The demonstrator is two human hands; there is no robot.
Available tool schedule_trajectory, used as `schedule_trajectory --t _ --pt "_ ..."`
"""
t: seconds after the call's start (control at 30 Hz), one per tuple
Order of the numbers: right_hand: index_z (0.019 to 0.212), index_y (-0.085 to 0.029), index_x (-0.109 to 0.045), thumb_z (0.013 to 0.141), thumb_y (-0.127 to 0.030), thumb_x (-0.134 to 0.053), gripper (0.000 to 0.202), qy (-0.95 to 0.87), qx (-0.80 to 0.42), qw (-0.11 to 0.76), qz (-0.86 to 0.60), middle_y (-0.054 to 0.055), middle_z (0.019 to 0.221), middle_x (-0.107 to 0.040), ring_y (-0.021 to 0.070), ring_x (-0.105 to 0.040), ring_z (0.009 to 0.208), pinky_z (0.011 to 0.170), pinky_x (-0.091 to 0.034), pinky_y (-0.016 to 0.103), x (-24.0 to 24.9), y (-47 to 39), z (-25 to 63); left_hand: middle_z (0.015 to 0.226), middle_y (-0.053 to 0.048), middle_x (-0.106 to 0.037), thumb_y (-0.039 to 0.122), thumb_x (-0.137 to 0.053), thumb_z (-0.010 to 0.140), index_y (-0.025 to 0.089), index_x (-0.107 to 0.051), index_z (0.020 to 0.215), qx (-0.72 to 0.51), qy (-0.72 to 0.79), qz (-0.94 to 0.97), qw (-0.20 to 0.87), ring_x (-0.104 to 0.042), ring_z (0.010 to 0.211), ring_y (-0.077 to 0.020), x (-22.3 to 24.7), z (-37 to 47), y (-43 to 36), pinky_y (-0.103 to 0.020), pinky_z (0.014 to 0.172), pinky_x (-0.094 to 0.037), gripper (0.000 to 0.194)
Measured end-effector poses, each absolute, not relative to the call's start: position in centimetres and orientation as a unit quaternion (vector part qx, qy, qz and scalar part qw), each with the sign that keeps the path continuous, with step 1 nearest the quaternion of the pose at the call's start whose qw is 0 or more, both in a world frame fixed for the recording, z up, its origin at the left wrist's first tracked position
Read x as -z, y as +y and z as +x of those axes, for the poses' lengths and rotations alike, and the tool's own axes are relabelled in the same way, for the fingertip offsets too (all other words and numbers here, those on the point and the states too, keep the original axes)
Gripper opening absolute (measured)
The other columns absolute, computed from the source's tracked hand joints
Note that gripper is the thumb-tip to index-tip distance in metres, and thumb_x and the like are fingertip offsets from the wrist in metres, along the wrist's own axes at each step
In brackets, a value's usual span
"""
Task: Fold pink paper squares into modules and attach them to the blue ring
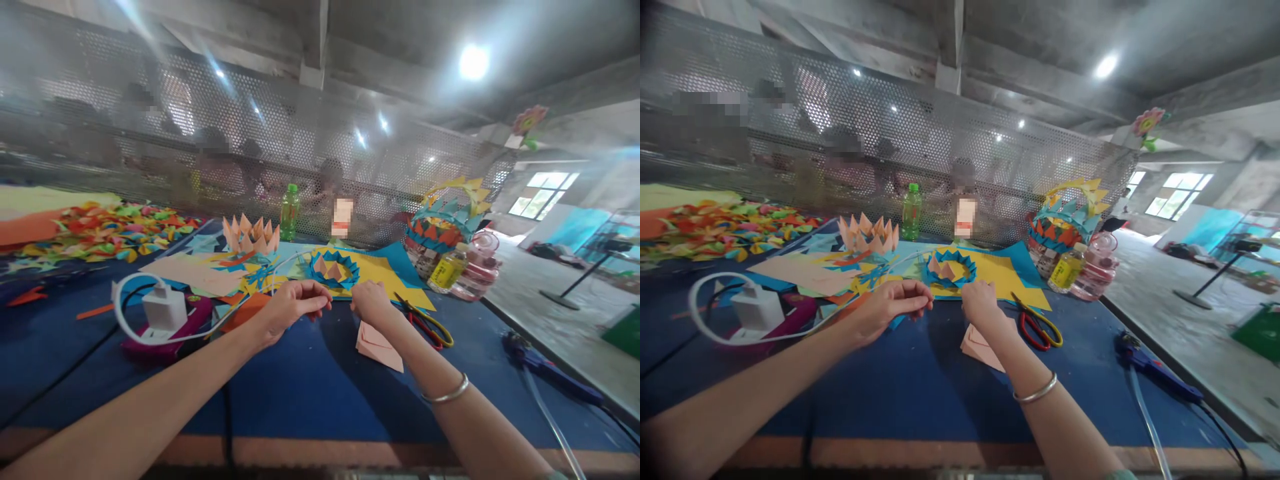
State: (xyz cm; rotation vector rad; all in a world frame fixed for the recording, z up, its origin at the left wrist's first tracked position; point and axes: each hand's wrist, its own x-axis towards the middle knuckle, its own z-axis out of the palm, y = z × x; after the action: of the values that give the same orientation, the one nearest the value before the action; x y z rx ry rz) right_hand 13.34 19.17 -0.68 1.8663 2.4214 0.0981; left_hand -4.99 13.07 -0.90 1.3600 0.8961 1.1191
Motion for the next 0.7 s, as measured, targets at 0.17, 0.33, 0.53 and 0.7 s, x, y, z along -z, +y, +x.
schedule_trajectory --t 0.17,0.33,0.53,0.7 --pt "0.103 -0.012 -0.068 0.091 -0.029 -0.061 0.022 0.805 0.066 0.018 0.589 0.007 0.103 -0.068 0.0197 -0.065 0.089 0.076 -0.053 0.032 0.2 20.4 15.6 0.072 -0.003 -0.068 0.032 -0.074 0.064 0.014 -0.068 0.076 -0.476 0.381 0.570 0.552 -0.055 0.058 -0.0104 0.8 -5.2 13.3 -0.023 0.058 -0.042 0.023" --pt "0.074 -0.012 -0.073 0.081 -0.025 -0.058 0.021 0.827 0.158 -0.066 0.536 0.000 0.063 -0.067 0.0126 -0.059 0.062 0.054 -0.041 0.021 -1.0 19.1 17.1 0.072 -0.003 -0.068 0.033 -0.075 0.064 0.013 -0.068 0.076 -0.474 0.386 0.571 0.548 -0.055 0.058 -0.0108 0.7 -5.2 13.3 -0.024 0.058 -0.041 0.024" --pt "0.088 -0.022 -0.075 0.084 -0.031 -0.062 0.016 0.870 0.283 -0.108 0.390 -0.004 0.083 -0.074 0.0114 -0.065 0.075 0.068 -0.047 0.018 -2.3 9.4 13.6 0.074 -0.003 -0.068 0.034 -0.076 0.065 0.014 -0.068 0.076 -0.480 0.392 0.571 0.539 -0.055 0.060 -0.0111 0.7 -5.3 13.3 -0.025 0.060 -0.041 0.024" --pt "0.113 -0.026 -0.069 0.091 -0.018 -0.055 0.026 0.945 0.312 0.014 0.092 -0.001 0.115 -0.071 0.0116 -0.065 0.102 0.089 -0.046 0.017 -0.6 2.8 9.9 0.073 -0.003 -0.067 0.034 -0.076 0.064 0.014 -0.067 0.075 -0.472 0.402 0.569 0.540 -0.055 0.059 -0.0114 0.6 -5.3 13.3 -0.024 0.058 -0.041 0.024"
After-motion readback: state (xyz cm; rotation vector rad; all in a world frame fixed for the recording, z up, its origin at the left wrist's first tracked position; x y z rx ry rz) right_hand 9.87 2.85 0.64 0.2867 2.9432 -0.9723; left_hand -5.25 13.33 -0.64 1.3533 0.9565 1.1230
